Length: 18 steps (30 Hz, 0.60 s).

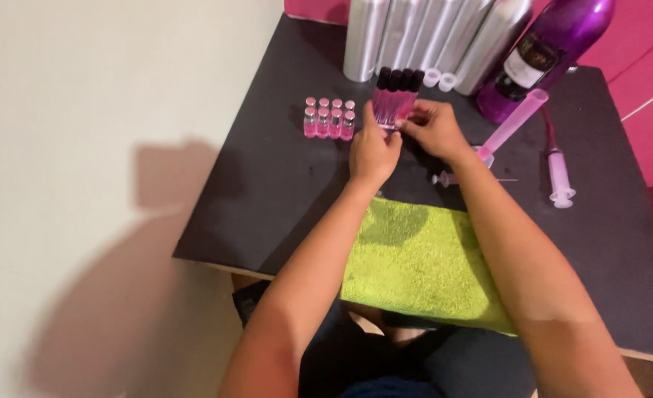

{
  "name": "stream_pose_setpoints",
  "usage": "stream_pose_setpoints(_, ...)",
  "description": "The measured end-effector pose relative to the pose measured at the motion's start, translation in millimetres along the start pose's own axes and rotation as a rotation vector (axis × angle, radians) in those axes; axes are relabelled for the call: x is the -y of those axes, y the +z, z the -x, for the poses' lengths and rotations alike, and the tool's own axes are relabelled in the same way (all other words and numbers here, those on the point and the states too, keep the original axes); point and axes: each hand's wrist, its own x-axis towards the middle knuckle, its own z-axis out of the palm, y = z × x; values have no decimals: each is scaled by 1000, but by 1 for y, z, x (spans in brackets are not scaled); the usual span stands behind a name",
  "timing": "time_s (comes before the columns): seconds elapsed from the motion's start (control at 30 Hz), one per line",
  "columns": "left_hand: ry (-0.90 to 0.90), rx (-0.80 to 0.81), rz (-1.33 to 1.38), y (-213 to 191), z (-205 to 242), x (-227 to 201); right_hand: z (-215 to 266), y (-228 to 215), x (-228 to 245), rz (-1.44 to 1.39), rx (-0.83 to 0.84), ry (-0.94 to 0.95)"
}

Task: Filling small perfume sample vials with liquid using a syringe and then capping them manually.

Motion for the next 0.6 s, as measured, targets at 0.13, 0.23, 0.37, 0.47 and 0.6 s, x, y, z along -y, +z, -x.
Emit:
stream_pose_setpoints(0.13, -34, 37, -18, -5, 2, -5, 1, -1, -3, 22, 14, 14)
stream_pose_setpoints(0.23, -42, 51, -34, -3, 1, -4, 2, -3, 0, 12, 22, 16)
stream_pose_setpoints(0.37, -5, -11, 2, -1, 0, -3, 9, -5, 13, 45, 87, -88)
stream_pose_setpoints(0.47, 25, -69, 45, -3, 2, -7, 12, -7, 19, 67, 135, -166)
stream_pose_setpoints(0.6, -15, -33, 54, -12, 6, -17, 11, -7, 14, 72, 132, -193)
